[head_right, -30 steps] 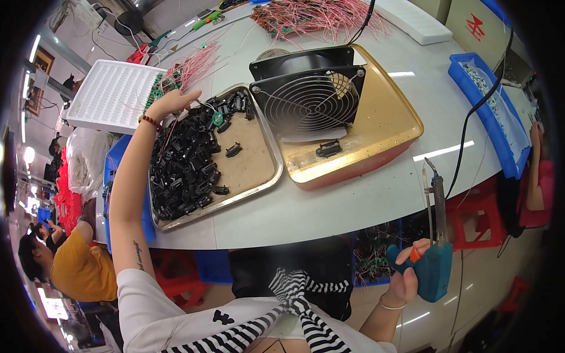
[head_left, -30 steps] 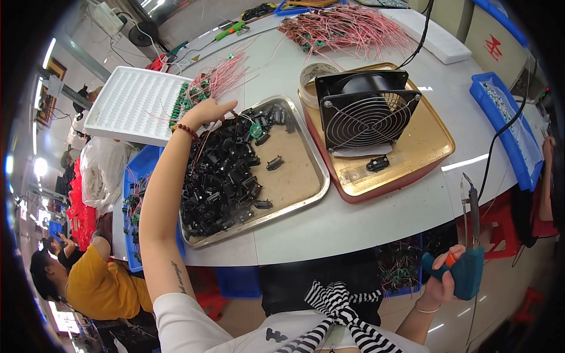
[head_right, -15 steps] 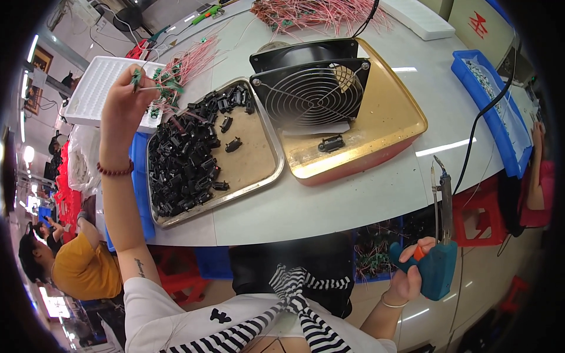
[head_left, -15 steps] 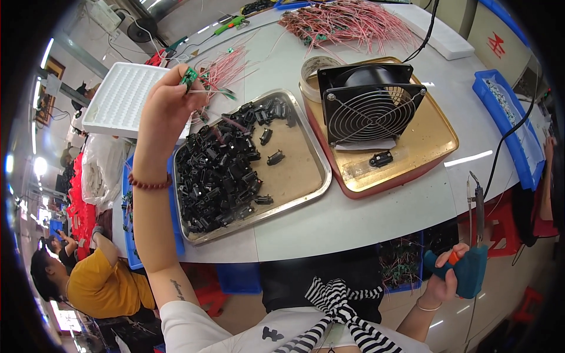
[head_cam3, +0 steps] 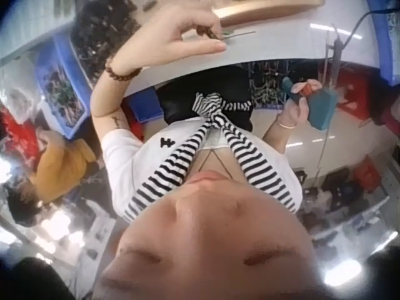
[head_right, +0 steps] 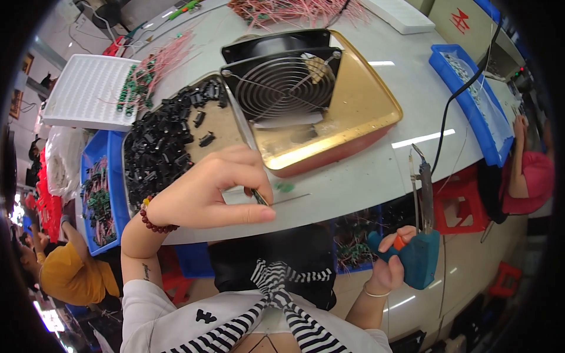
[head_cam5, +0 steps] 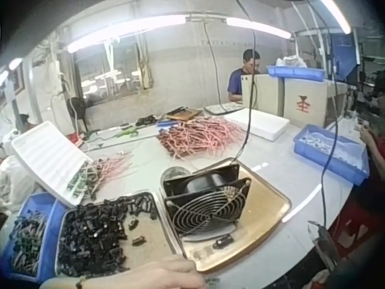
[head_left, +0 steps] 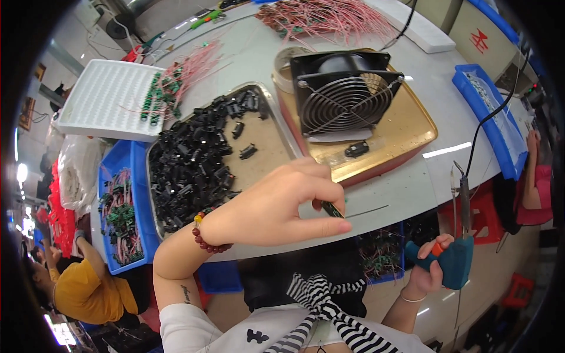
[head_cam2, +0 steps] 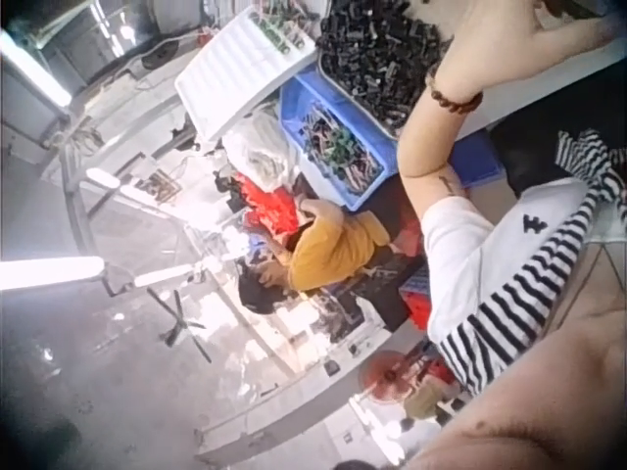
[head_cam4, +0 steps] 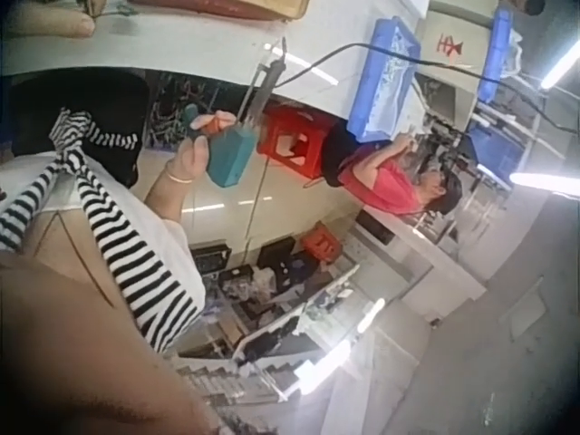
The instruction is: The person solders wires from circuit board modules to plastic switch components using a soldering iron, places the finished components into a blue bin, and retrieves additional circuit boards and plastic parts from trays.
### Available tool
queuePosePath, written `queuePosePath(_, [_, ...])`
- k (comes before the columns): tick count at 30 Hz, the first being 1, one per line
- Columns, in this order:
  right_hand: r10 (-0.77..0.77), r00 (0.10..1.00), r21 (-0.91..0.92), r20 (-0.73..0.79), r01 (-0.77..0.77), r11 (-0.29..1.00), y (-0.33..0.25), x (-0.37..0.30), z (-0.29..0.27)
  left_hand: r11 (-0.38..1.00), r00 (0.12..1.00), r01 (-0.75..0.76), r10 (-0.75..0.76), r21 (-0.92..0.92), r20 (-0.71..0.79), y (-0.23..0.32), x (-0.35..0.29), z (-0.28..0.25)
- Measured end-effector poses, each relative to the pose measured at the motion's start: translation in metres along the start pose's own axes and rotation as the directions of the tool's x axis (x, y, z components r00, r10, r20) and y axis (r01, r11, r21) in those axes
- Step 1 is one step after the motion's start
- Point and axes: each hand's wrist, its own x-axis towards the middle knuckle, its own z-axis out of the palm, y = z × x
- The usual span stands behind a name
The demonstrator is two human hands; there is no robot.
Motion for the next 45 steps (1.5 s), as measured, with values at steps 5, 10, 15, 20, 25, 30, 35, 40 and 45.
queuePosePath(5, [0.021, 1.0, -0.004, -0.005, -0.021, 1.0, 0.0, 0.002, -0.002, 0.993, 0.996, -0.025, 0.035, 0.111, -0.086, -0.019, 0.017, 0.005])
queuePosePath(10, [0.05, 0.998, -0.009, 0.035, -0.05, 0.999, -0.001, 0.006, 0.006, 0.986, 0.972, 0.019, 0.02, 0.164, -0.232, -0.027, 0.029, 0.014])
queuePosePath(15, [0.043, 0.998, -0.056, 0.05, -0.04, 0.998, -0.002, 0.011, 0.02, 0.939, 0.943, 0.026, 0.09, 0.342, -0.32, -0.039, 0.037, 0.018])
queuePosePath(20, [0.036, 0.996, -0.113, 0.077, -0.027, 0.993, -0.001, 0.017, 0.038, 0.845, 0.933, 0.093, 0.11, 0.527, -0.342, -0.036, 0.044, 0.024])
queuePosePath(25, [0.132, 0.984, -0.208, 0.119, -0.105, 0.972, -0.007, 0.018, 0.048, 0.768, 0.899, 0.062, 0.234, 0.637, -0.369, -0.051, 0.044, 0.03])
queuePosePath(30, [0.174, 0.979, -0.268, 0.111, -0.139, 0.953, -0.005, 0.018, 0.053, 0.739, 0.879, 0.01, 0.315, 0.673, -0.359, -0.059, 0.041, 0.032])
queuePosePath(35, [0.157, 0.98, -0.29, 0.119, -0.117, 0.95, -0.003, 0.017, 0.054, 0.701, 0.863, -0.012, 0.367, 0.713, -0.347, -0.063, 0.04, 0.032])
queuePosePath(40, [0.114, 0.976, -0.463, 0.187, -0.014, 0.886, -0.002, 0.019, 0.052, 0.705, 0.862, 0.038, 0.336, 0.708, -0.38, -0.06, 0.042, 0.035])
queuePosePath(45, [0.087, 0.968, -0.565, 0.234, 0.063, 0.823, 0.001, 0.015, 0.05, 0.71, 0.863, 0.055, 0.319, 0.702, -0.391, -0.061, 0.041, 0.035])
